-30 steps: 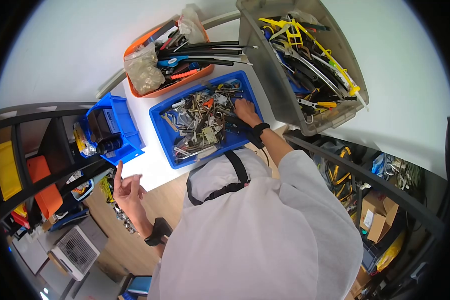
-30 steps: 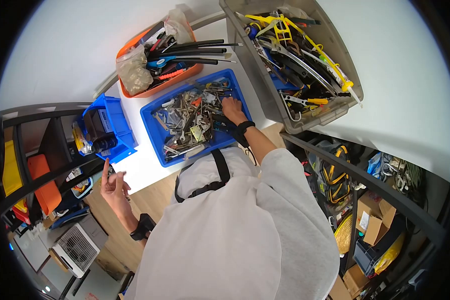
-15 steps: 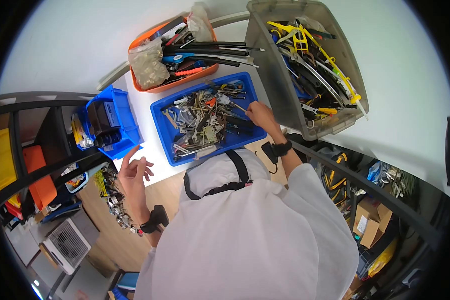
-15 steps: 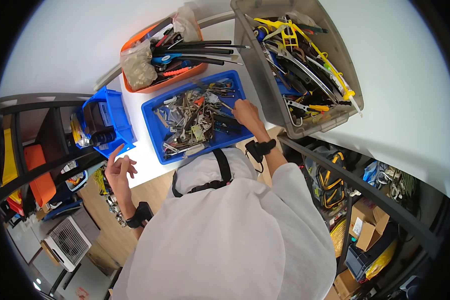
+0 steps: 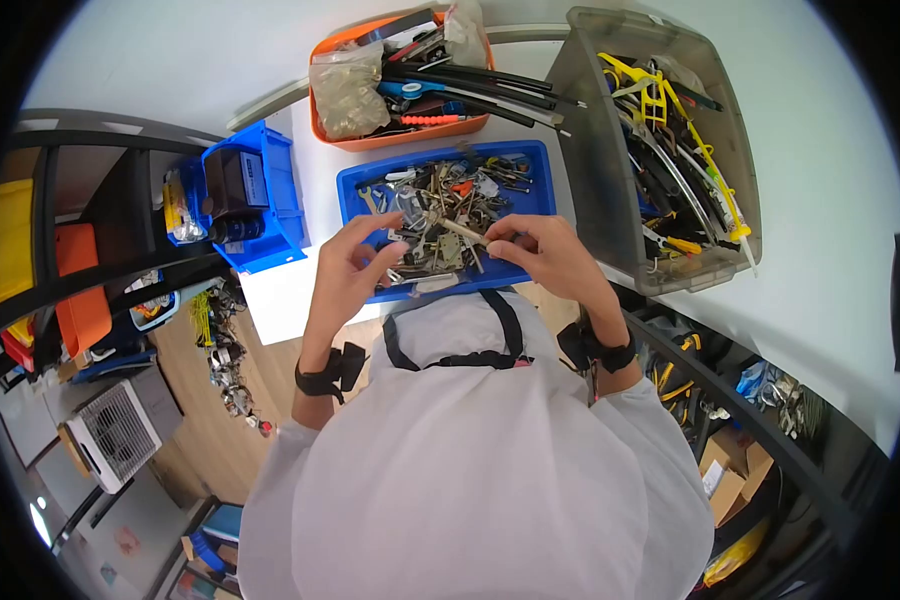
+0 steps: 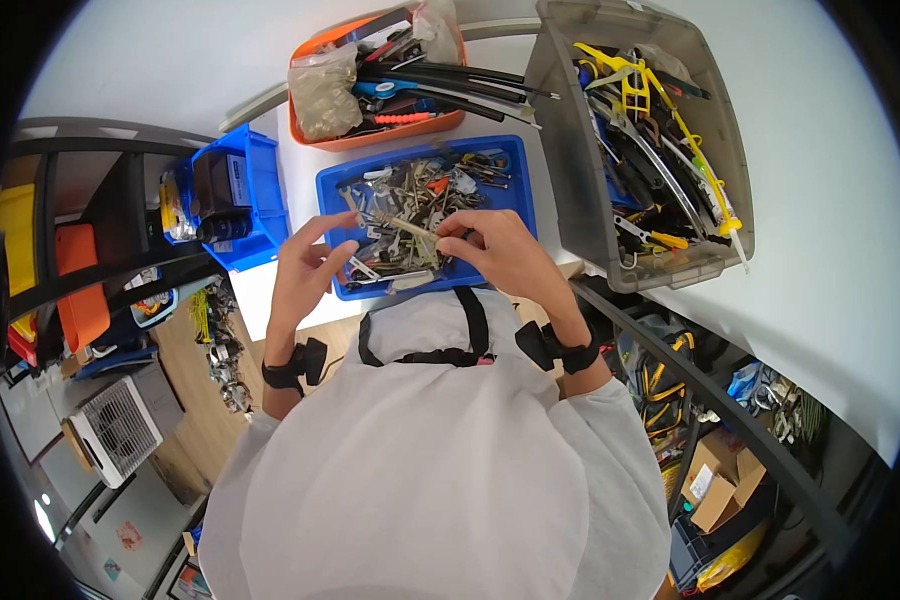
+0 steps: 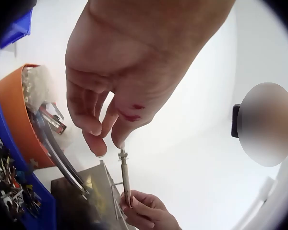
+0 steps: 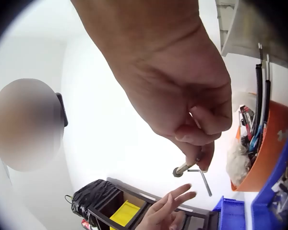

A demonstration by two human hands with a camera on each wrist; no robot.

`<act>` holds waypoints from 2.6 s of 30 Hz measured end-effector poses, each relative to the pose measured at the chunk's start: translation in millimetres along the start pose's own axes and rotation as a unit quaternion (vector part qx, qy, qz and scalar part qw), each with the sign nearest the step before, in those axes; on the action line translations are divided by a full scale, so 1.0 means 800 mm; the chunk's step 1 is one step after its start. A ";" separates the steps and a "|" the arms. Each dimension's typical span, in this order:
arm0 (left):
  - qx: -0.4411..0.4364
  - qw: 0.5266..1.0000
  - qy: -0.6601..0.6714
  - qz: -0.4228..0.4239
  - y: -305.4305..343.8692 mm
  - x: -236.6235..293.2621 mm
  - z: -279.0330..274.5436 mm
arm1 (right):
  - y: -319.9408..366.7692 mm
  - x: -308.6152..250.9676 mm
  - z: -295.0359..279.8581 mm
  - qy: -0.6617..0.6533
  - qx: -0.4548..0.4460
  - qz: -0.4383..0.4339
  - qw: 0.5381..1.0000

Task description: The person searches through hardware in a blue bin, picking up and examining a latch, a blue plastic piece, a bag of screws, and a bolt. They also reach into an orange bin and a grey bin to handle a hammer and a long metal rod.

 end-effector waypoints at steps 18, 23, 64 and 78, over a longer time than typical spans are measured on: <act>-0.093 0.987 0.092 -0.089 -0.029 -0.053 0.029 | -0.035 -0.002 0.040 -0.168 -0.086 -0.011 0.982; -0.080 0.992 0.078 -0.063 -0.032 -0.066 0.027 | -0.034 -0.001 0.034 -0.198 -0.083 -0.004 0.977; 0.048 0.991 0.088 0.086 0.000 0.017 -0.009 | 0.001 -0.046 0.015 -0.093 -0.031 -0.022 0.995; 0.115 0.970 0.083 0.198 0.008 0.011 -0.012 | 0.010 -0.067 0.010 -0.054 0.158 -0.138 0.976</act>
Point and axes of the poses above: each hand's wrist, its own y-axis away from the middle knuckle, its own z-axis out of the palm, x = y × z, the point moved 1 cm from there along -y, towards the middle knuckle, and after that the axes turned 5 degrees about y, right-handed, at the moved point
